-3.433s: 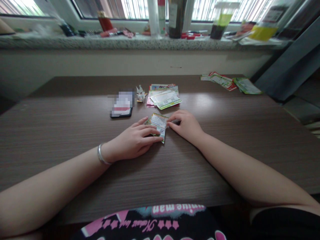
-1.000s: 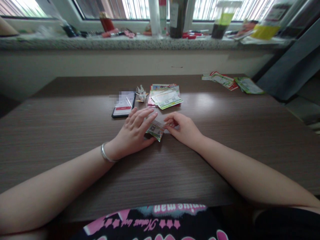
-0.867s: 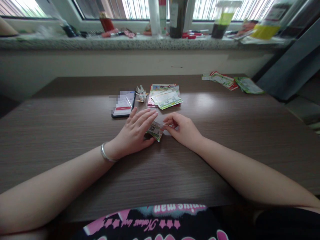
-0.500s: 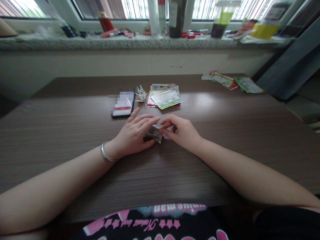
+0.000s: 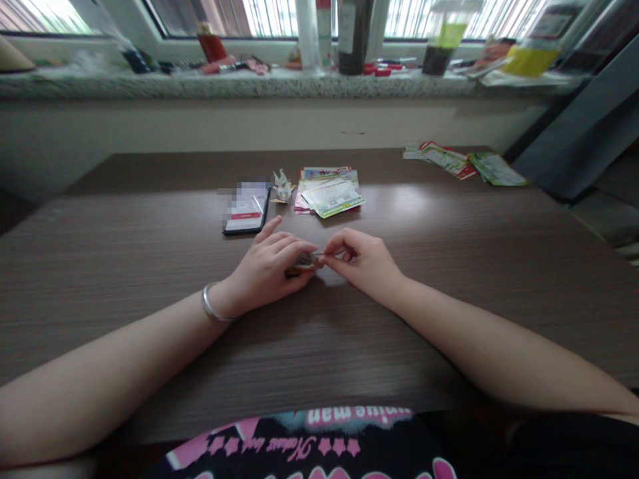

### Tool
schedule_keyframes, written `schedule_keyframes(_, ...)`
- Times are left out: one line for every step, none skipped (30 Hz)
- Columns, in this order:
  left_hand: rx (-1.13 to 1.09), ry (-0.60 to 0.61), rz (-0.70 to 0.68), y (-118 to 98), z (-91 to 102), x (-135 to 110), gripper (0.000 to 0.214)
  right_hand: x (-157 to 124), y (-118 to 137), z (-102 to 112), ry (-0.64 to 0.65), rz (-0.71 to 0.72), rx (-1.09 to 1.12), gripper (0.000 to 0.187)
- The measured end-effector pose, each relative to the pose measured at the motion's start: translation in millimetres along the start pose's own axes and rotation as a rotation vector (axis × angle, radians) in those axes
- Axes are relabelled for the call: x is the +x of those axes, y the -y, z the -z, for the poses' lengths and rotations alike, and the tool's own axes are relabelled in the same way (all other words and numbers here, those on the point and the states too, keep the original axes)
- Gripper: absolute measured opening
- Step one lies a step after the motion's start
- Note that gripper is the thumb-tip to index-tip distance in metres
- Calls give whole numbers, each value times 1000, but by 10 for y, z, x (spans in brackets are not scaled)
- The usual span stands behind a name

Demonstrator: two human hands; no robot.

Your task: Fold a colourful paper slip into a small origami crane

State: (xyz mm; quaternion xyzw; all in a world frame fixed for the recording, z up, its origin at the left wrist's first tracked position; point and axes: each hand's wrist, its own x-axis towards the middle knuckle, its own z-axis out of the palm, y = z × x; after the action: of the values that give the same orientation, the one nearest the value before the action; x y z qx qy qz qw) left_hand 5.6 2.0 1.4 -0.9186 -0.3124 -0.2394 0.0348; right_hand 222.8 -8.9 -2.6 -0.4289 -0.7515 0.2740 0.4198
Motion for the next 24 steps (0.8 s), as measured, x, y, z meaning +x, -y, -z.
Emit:
schedule_keyframes(-16,-13,9,1,0,0,25,1,-7,2,2,3,22,16)
schedule_keyframes(-32,-29,20,5,-2,-1,23,4,-10,5,6,5,40,16)
schedule_keyframes(-47,-45,33,12,-7,-2,22,7,-9,7,10,4,48,16)
schedule_keyframes(-61,-61,48,21,-13,-3,22,11,-4,8,15,-1,43,15)
schedule_keyframes(-74,-78,62,32,-21,-3,22,14,4,9,25,-10,30,14)
schedule_keyframes(-86,-97,73,42,-30,-3,22,16,12,8,36,-19,14,13)
schedule_keyframes(-99,-115,81,52,-38,-3,22,17,21,5,51,-27,-3,14)
schedule_keyframes(-112,-130,87,59,-45,-1,22,16,27,1,67,-32,-17,15)
schedule_keyframes(-122,-143,90,63,-50,1,23,14,32,-5,85,-33,-32,15)
schedule_keyframes(-128,-156,90,63,-52,4,23,11,34,-11,103,-32,-49,16)
schedule_keyframes(-133,-166,88,60,-52,8,23,7,35,-19,118,-29,-71,17)
schedule_keyframes(-136,-169,86,53,-49,12,24,3,35,-26,129,-27,-95,18)
schedule_keyframes(-139,-168,83,45,-44,15,24,-1,36,-34,137,-27,-120,18)
schedule_keyframes(-141,-163,80,35,-39,17,24,-4,37,-40,140,-30,-143,18)
schedule_keyframes(-144,-158,79,25,-34,19,25,-6,39,-46,143,-35,-160,18)
schedule_keyframes(-146,-154,80,15,-31,19,26,-7,41,-50,145,-41,-169,17)
schedule_keyframes(-148,-151,80,6,-31,18,27,-6,43,-53,144,-46,-172,16)
schedule_keyframes(-152,-151,77,-2,-34,16,28,-5,44,-55,141,-50,-170,14)
schedule_keyframes(-156,-153,73,-9,-40,12,29,-2,42,-56,135,-52,-163,14)
schedule_keyframes(-161,-153,68,-14,-48,8,33,2,38,-55,125,-53,-151,13)
schedule_keyframes(-167,-147,62,-18,-58,3,37,7,32,-55,113,-57,-137,13)
schedule_keyframes(-171,-135,60,-21,-68,-1,43,12,23,-54,97,-63,-119,14)
schedule_keyframes(-174,-120,60,-22,-77,-5,48,18,14,-52,82,-73,-99,14)
schedule_keyframes(-176,-103,63,-22,-84,-8,51,23,4,-50,71,-83,-76,14)
